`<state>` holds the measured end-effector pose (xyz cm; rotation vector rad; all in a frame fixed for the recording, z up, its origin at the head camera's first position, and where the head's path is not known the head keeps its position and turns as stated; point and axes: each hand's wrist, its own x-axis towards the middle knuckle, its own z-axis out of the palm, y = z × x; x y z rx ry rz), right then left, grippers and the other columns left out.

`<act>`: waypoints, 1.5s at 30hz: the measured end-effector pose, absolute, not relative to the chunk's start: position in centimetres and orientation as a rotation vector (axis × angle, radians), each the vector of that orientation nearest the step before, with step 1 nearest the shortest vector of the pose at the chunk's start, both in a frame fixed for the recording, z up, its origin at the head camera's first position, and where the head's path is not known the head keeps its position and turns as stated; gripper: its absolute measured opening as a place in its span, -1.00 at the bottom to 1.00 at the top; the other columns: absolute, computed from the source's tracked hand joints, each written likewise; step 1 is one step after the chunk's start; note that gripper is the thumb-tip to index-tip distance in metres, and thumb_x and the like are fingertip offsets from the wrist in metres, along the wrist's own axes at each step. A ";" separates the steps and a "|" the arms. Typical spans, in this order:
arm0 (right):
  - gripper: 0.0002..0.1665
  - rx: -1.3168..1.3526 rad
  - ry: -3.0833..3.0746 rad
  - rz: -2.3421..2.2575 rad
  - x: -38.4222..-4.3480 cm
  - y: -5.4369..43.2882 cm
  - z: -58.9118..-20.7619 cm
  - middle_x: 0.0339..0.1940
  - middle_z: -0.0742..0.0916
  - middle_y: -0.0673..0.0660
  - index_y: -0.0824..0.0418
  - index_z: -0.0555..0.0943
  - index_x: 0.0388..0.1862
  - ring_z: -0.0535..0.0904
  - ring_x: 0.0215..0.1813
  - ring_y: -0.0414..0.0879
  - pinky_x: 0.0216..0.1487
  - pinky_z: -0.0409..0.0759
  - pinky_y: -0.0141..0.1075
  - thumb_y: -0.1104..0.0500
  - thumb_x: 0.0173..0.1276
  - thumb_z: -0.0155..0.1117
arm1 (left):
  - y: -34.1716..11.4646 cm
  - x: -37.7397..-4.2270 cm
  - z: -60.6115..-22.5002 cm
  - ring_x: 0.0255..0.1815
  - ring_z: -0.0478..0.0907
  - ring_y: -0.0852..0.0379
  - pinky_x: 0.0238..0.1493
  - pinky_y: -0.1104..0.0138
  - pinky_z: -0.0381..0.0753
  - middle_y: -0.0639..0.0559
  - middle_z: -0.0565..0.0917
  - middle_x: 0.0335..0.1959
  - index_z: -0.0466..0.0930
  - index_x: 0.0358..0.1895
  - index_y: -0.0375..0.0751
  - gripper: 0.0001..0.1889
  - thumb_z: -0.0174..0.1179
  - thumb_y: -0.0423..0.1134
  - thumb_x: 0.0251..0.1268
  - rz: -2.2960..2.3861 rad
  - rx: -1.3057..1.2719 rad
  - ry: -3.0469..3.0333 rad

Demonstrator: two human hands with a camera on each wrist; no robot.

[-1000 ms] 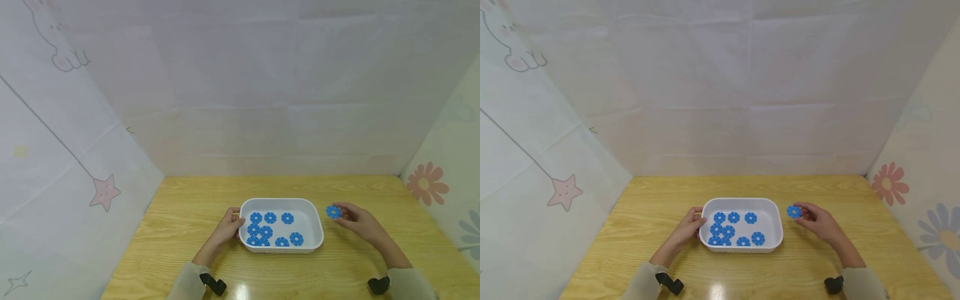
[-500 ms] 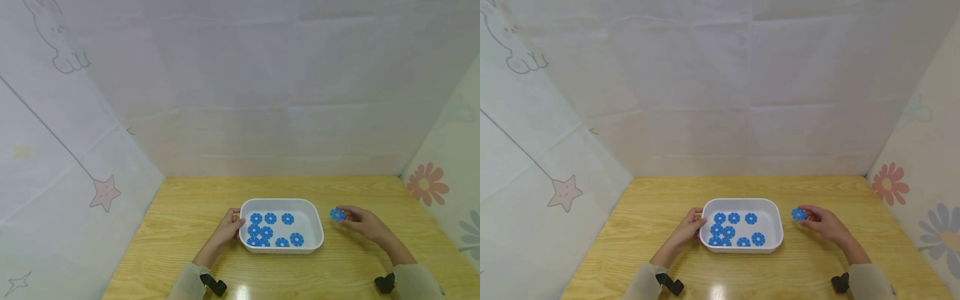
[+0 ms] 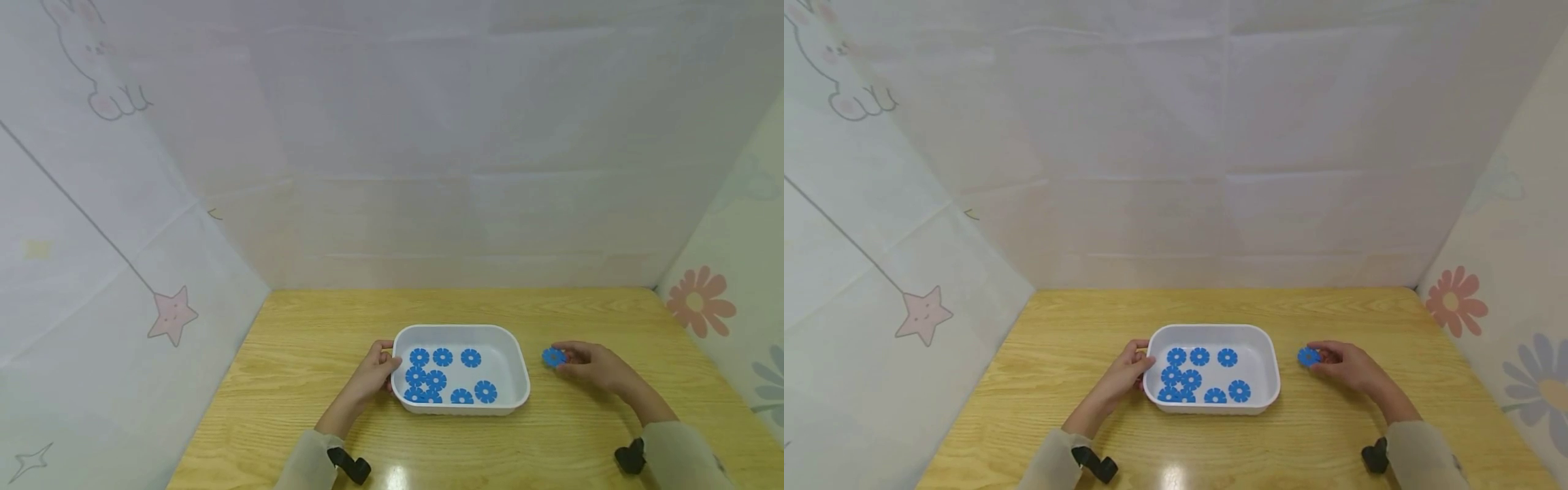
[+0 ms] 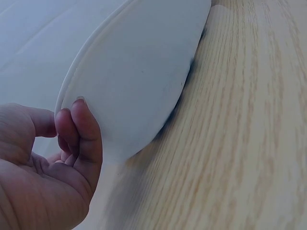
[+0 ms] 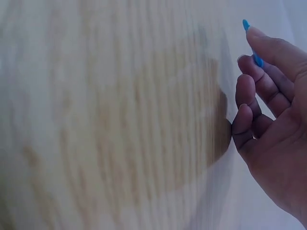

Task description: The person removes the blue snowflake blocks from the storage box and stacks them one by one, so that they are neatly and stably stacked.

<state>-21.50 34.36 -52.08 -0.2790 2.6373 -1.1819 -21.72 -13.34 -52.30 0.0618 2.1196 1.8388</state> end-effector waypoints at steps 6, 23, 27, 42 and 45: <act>-0.29 -0.267 2.643 -1.148 -22.0 34.9 -53.1 0.19 0.65 0.27 0.29 0.48 0.39 0.56 0.17 0.10 0.05 0.62 -0.18 -0.04 0.39 0.39 | -13.4 -21.7 -52.5 -0.52 0.43 0.15 -0.46 0.35 0.49 -0.04 0.44 -0.35 0.23 0.42 -0.25 -0.51 0.08 -0.22 0.55 1.848 0.071 2.122; -0.35 -0.270 2.682 -1.111 -22.2 34.5 -53.6 -0.22 0.60 0.08 0.34 0.51 0.32 0.45 -0.25 -0.14 -0.26 0.50 -0.35 0.04 0.36 0.42 | -13.3 -21.6 -52.2 -0.52 0.43 0.15 -0.46 0.37 0.46 -0.06 0.45 -0.34 0.23 0.41 -0.25 -0.53 0.05 -0.25 0.56 1.835 0.057 2.131; -0.34 -0.271 2.680 -1.112 -22.3 34.5 -53.6 -0.23 0.60 0.08 0.36 0.50 0.32 0.46 -0.26 -0.15 -0.26 0.49 -0.35 0.06 0.36 0.42 | -13.4 -21.7 -52.2 -0.52 0.43 0.15 -0.46 0.37 0.48 -0.05 0.45 -0.34 0.23 0.41 -0.23 -0.53 0.06 -0.25 0.56 1.836 0.058 2.130; -0.38 -0.296 2.777 -1.164 -21.8 33.4 -51.9 -0.24 0.64 0.04 0.31 0.47 0.37 0.49 -0.28 -0.20 -0.29 0.52 -0.36 0.03 0.45 0.33 | -13.2 -21.7 -52.2 -0.53 0.43 0.14 -0.48 0.35 0.51 -0.10 0.45 -0.33 0.22 0.42 -0.24 -0.54 0.04 -0.25 0.57 1.846 0.060 2.123; -0.39 -0.355 2.791 -1.244 -21.5 32.1 -50.7 -0.24 0.64 0.06 0.29 0.48 0.37 0.50 -0.30 -0.19 -0.34 0.53 -0.35 0.01 0.47 0.31 | -13.3 -21.7 -52.2 -0.52 0.43 0.14 -0.48 0.35 0.51 -0.08 0.45 -0.33 0.22 0.42 -0.23 -0.54 0.04 -0.25 0.57 1.845 0.060 2.122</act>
